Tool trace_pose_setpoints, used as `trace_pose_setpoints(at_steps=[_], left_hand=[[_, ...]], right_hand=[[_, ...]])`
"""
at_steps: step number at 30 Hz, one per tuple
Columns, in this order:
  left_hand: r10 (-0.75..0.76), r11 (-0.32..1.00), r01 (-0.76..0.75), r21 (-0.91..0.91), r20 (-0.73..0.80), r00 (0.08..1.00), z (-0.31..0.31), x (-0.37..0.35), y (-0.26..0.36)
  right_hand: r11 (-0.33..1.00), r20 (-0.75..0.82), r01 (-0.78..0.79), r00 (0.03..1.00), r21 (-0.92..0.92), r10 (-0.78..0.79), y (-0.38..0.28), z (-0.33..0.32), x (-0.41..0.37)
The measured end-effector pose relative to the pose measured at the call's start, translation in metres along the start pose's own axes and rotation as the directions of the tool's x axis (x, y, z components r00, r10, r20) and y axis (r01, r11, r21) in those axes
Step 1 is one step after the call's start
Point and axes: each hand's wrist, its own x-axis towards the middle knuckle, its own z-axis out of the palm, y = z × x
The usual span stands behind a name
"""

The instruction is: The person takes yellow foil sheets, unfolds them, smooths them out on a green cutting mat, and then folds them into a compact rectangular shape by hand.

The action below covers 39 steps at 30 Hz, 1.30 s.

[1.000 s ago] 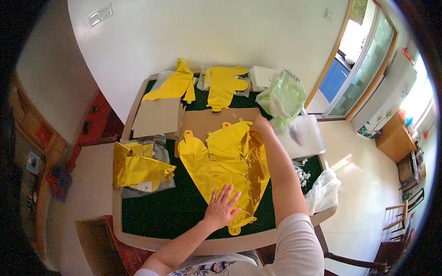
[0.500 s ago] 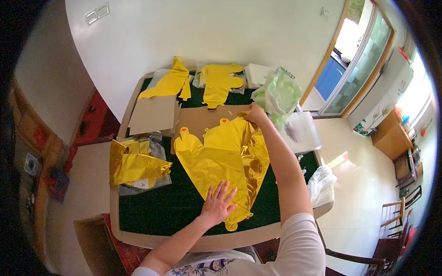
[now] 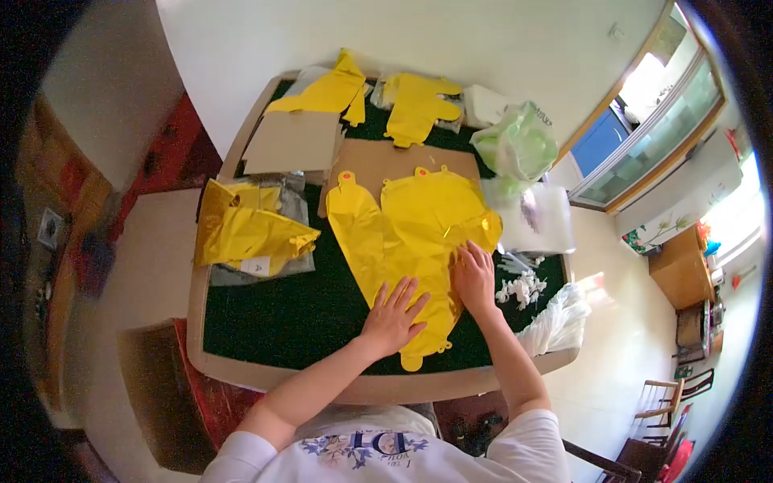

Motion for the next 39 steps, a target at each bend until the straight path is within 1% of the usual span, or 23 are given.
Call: trace_pose_setpoints(at_steps=[3,6,10,16,19,25,28,31,39], left_hand=[[0.01,1.0,-0.009,0.011,-0.024,1.0,0.004,0.0,-0.002],[-0.001,1.0,0.001,0.001,-0.034,0.999,0.003,0.0,-0.001],[-0.011,1.0,0.01,-0.026,-0.034,0.999,-0.003,0.003,0.001],[0.016,1.0,-0.017,-0.023,-0.06,0.998,0.001,0.005,0.0],[0.024,1.0,-0.024,0.013,-0.047,0.999,0.002,0.005,0.0],[0.021,0.999,-0.019,0.028,-0.047,0.999,0.002,0.002,-0.003],[0.024,0.999,-0.023,0.025,-0.047,0.999,0.002,0.003,-0.004],[0.033,0.999,-0.032,0.019,-0.046,0.998,0.001,0.002,-0.004],[0.052,0.998,-0.051,0.031,-0.032,0.998,-0.004,0.003,-0.008]], right_hand=[[1.0,0.02,-0.017,1.0,0.015,0.016,0.007,0.001,-0.017],[1.0,0.015,-0.012,1.0,-0.018,0.012,0.006,0.003,-0.017],[1.0,0.009,-0.01,1.0,-0.014,0.01,0.007,0.005,-0.018],[1.0,0.007,-0.008,1.0,-0.007,0.008,0.009,0.007,-0.018],[1.0,-0.006,-0.006,1.0,0.004,0.006,0.01,0.008,-0.018],[0.999,-0.004,-0.032,0.999,0.009,0.032,0.006,0.006,-0.018],[1.0,-0.013,-0.008,1.0,0.002,0.008,0.007,0.006,-0.018],[1.0,-0.016,-0.017,1.0,-0.008,0.017,0.007,0.007,-0.018],[1.0,-0.057,0.015,0.998,0.022,-0.014,0.006,0.005,-0.018]])
